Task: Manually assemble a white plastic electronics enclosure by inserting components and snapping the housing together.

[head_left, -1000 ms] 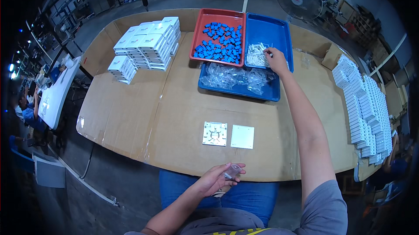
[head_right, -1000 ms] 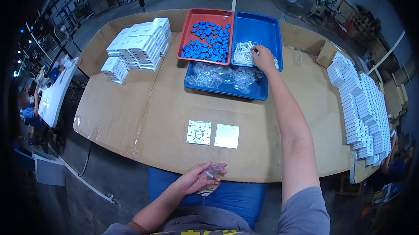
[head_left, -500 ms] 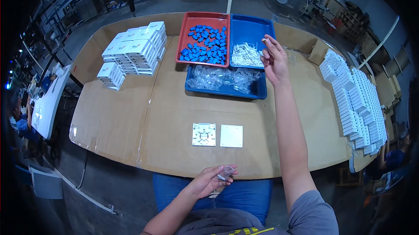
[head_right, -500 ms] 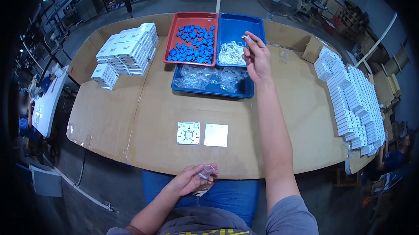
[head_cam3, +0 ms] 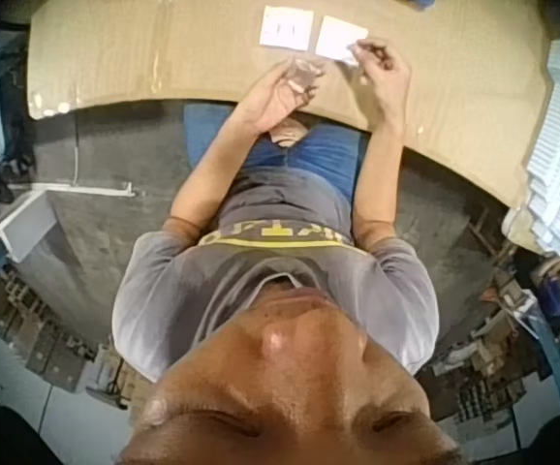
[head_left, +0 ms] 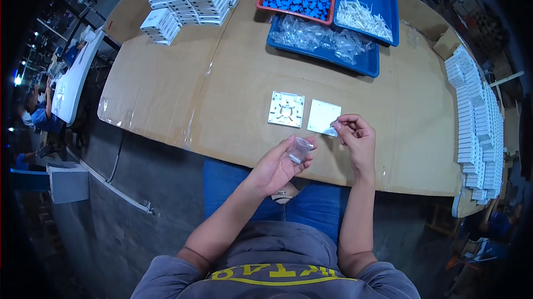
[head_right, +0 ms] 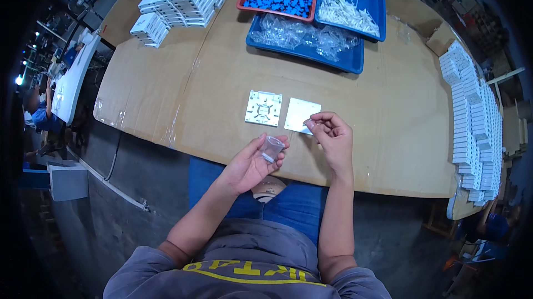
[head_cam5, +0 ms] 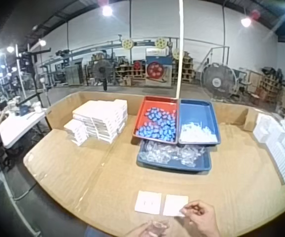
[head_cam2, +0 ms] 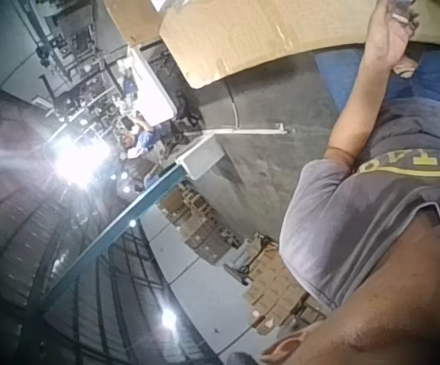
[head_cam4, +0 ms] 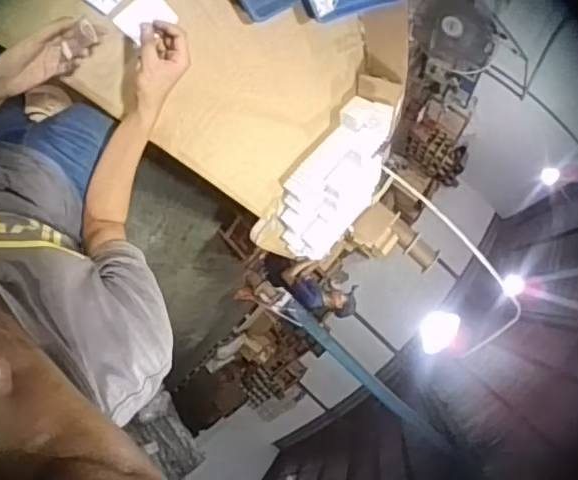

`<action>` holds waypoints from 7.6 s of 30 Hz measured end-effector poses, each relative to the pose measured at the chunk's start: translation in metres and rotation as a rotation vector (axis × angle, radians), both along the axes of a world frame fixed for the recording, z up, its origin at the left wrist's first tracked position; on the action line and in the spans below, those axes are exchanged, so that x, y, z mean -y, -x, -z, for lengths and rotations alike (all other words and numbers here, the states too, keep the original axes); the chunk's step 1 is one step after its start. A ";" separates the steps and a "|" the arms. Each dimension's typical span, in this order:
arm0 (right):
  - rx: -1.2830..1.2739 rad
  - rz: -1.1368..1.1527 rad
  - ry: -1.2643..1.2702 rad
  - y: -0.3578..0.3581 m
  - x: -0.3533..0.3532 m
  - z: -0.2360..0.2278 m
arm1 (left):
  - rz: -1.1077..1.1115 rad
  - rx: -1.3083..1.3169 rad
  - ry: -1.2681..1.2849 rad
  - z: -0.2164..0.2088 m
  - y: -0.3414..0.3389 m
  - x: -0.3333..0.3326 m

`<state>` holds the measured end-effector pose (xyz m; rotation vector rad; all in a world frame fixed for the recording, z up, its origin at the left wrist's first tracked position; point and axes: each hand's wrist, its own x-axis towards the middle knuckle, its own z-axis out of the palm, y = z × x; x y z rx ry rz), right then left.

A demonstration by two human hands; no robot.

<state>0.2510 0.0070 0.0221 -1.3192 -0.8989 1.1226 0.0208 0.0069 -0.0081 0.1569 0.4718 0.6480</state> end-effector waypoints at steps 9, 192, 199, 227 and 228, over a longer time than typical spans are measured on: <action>0.084 -0.191 -0.043 0.003 0.024 -0.018 | 0.052 0.035 -0.003 -0.010 0.000 0.010; 0.259 -0.870 0.052 0.027 -0.002 -0.028 | 0.047 -0.171 -0.132 -0.012 0.010 0.016; 0.178 -0.854 0.133 0.027 -0.001 -0.032 | 0.049 -0.194 -0.161 -0.007 0.009 0.016; 1.440 0.094 -0.319 -0.163 -0.249 -0.033 | 0.233 -0.151 -0.336 -0.018 0.012 0.015; 1.495 0.076 -0.310 -0.162 -0.257 -0.035 | 0.243 -0.165 -0.353 -0.016 0.013 0.016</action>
